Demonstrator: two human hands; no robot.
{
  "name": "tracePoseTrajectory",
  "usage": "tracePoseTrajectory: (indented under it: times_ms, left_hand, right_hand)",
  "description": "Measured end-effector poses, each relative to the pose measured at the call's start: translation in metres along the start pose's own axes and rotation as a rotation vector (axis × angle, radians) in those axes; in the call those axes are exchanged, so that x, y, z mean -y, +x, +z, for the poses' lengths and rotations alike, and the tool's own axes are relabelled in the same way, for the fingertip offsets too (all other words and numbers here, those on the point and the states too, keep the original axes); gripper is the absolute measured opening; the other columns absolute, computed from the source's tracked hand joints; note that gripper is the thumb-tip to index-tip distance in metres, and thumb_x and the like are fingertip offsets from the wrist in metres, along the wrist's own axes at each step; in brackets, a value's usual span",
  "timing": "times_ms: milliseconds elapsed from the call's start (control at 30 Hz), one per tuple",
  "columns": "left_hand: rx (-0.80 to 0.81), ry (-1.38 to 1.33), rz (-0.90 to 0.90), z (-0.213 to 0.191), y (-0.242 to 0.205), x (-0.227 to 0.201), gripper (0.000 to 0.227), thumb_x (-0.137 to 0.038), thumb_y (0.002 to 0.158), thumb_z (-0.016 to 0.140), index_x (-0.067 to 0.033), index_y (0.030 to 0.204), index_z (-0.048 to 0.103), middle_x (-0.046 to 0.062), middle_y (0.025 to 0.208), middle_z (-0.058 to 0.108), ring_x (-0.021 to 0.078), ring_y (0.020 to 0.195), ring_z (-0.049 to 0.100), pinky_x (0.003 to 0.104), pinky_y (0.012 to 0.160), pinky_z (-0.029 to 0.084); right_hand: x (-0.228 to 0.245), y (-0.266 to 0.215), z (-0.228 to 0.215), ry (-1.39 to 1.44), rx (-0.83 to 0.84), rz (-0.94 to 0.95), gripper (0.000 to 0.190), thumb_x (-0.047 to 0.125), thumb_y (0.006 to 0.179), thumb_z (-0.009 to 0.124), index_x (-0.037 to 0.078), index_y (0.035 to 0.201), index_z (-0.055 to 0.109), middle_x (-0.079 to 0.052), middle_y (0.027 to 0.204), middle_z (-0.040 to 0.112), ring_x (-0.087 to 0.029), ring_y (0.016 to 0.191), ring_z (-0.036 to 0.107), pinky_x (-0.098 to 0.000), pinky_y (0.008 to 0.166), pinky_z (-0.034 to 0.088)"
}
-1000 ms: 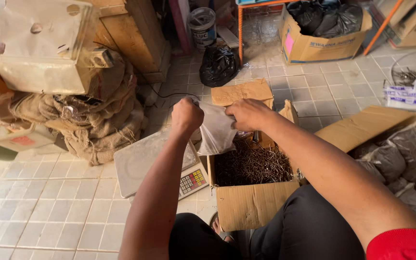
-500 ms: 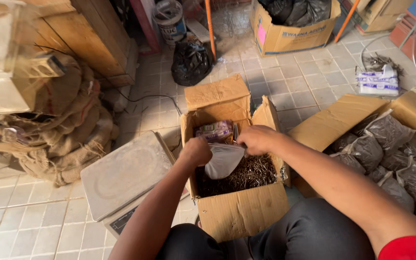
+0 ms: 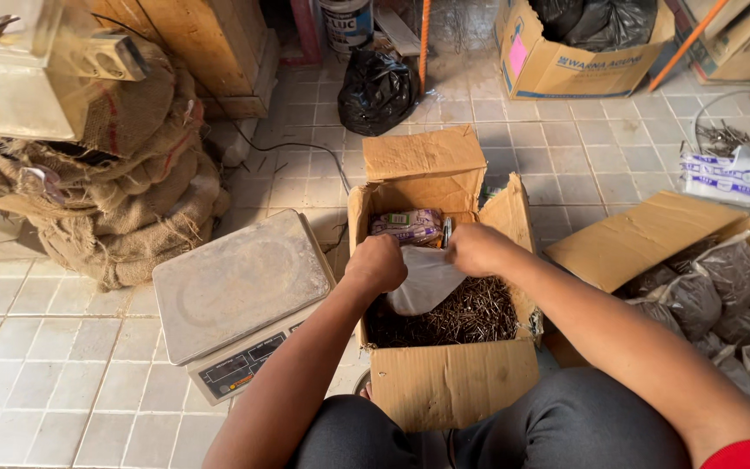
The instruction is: The person scoops nails into a plastic bag by hand, weighs the bag on a digital scale, and seals the bag using a hand tool. The person then places the sealed bag into a cardboard box.
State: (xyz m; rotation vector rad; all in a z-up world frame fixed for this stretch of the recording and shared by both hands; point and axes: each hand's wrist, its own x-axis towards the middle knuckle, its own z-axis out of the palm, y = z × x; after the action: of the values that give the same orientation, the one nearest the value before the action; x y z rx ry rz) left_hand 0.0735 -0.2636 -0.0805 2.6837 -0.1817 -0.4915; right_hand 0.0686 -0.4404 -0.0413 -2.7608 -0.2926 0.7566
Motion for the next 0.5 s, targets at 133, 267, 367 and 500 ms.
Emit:
tracePoseTrajectory:
  times_ms: [133,267,367,500]
  left_hand:
    - [0.03,0.037,0.033,-0.026,-0.029,-0.008,0.023,-0.007,0.069,0.048,0.0033,0.079,0.066,0.021,0.073,0.064,0.0379,0.075,0.064,0.042,0.065,0.054]
    - [0.016,0.05,0.001,-0.028,-0.027,-0.002,0.022,-0.007,0.069,0.047,0.0044,0.074,0.065,0.02,0.07,0.063,0.0367,0.074,0.065,0.042,0.064,0.054]
    - [-0.029,-0.004,-0.007,-0.028,-0.025,-0.002,0.022,-0.006,0.069,0.047,0.0066,0.074,0.064,0.022,0.069,0.062,0.0382,0.073,0.064,0.042,0.063,0.053]
    - [-0.051,-0.087,-0.042,-0.031,-0.024,0.002,0.025,-0.005,0.069,0.046,0.0079,0.081,0.065,0.024,0.073,0.062,0.041,0.077,0.063,0.045,0.064,0.052]
  right_hand:
    - [0.02,-0.041,-0.042,0.103,-0.007,0.064,0.025,0.004,0.08,0.051,-0.001,0.099,0.066,-0.019,0.094,0.064,-0.032,0.092,0.062,-0.042,0.083,0.049]
    - [0.02,-0.037,-0.045,0.135,-0.102,0.078,0.021,0.008,0.083,0.05,0.0,0.097,0.065,-0.021,0.089,0.064,-0.034,0.086,0.062,-0.0436,0.081,0.049]
    - [0.039,-0.055,-0.047,0.161,-0.08,0.042,0.028,0.024,0.082,0.056,0.001,0.097,0.062,-0.021,0.089,0.063,-0.033,0.083,0.062,-0.0425,0.074,0.049]
    - [0.061,-0.073,-0.045,0.177,-0.085,0.084,0.055,0.044,0.081,0.061,0.006,0.118,0.047,-0.029,0.124,0.047,-0.032,0.084,0.063,-0.0396,0.066,0.051]
